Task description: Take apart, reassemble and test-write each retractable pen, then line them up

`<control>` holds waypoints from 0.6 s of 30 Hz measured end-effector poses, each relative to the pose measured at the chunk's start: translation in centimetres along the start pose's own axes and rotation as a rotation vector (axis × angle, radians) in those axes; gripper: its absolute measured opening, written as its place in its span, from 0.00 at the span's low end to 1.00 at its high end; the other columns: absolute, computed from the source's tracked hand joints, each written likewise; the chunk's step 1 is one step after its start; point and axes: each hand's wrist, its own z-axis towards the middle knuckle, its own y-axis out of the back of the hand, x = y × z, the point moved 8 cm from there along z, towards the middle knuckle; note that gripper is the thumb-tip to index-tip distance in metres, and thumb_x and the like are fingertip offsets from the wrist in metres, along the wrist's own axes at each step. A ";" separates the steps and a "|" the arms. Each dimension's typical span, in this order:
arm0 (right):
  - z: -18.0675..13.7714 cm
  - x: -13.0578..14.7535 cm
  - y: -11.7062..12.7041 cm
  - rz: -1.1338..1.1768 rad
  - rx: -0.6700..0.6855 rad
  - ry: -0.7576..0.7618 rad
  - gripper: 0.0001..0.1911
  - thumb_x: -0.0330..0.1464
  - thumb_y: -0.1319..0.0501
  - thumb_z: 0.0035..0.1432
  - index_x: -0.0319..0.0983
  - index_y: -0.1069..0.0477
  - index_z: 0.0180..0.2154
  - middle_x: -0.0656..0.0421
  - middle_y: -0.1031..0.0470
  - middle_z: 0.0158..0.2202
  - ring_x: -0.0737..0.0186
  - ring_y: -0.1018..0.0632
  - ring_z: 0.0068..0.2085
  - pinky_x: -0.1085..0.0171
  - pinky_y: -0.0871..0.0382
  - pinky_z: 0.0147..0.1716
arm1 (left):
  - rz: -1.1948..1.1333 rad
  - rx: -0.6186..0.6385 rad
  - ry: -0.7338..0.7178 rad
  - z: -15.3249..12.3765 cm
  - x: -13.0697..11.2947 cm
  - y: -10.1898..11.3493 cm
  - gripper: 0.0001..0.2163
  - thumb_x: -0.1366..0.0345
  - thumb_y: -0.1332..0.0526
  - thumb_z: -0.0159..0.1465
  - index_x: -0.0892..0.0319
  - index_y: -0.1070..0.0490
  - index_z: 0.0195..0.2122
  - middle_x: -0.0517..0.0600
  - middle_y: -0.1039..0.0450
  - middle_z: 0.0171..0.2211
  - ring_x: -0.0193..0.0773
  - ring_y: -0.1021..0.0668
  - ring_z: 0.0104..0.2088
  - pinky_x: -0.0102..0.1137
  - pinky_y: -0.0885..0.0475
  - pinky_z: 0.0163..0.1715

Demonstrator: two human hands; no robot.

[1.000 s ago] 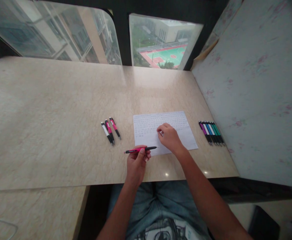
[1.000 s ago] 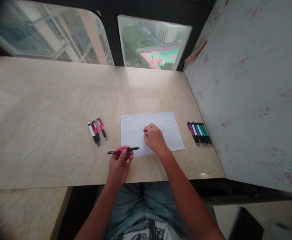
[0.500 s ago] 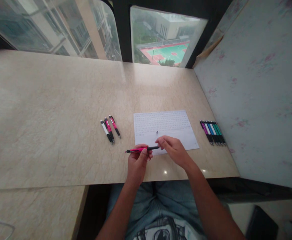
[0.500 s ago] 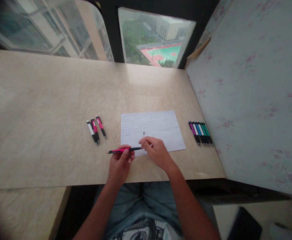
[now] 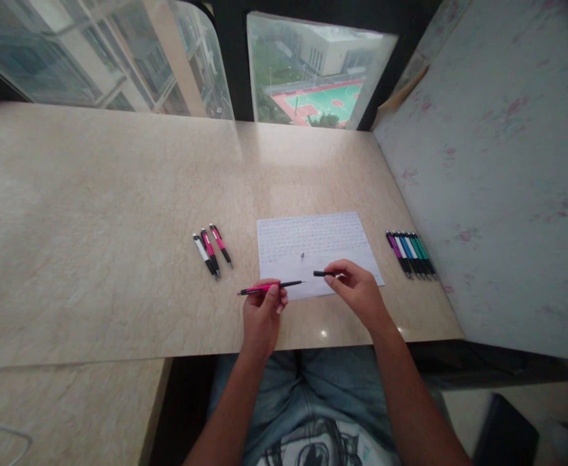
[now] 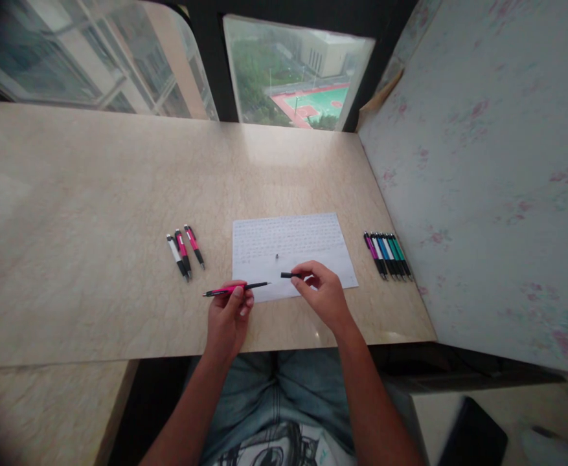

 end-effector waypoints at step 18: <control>3.0 -0.2 -2.1 -0.460 -0.187 0.146 0.14 0.39 0.45 0.66 0.39 0.24 0.38 0.52 0.22 0.36 0.58 0.25 0.33 0.59 0.31 0.37 | 0.023 0.045 0.007 -0.1 0.0 -0.6 0.11 0.62 0.29 0.54 0.61 0.25 0.36 0.48 0.26 0.26 0.30 0.25 0.26 0.24 0.34 0.25</control>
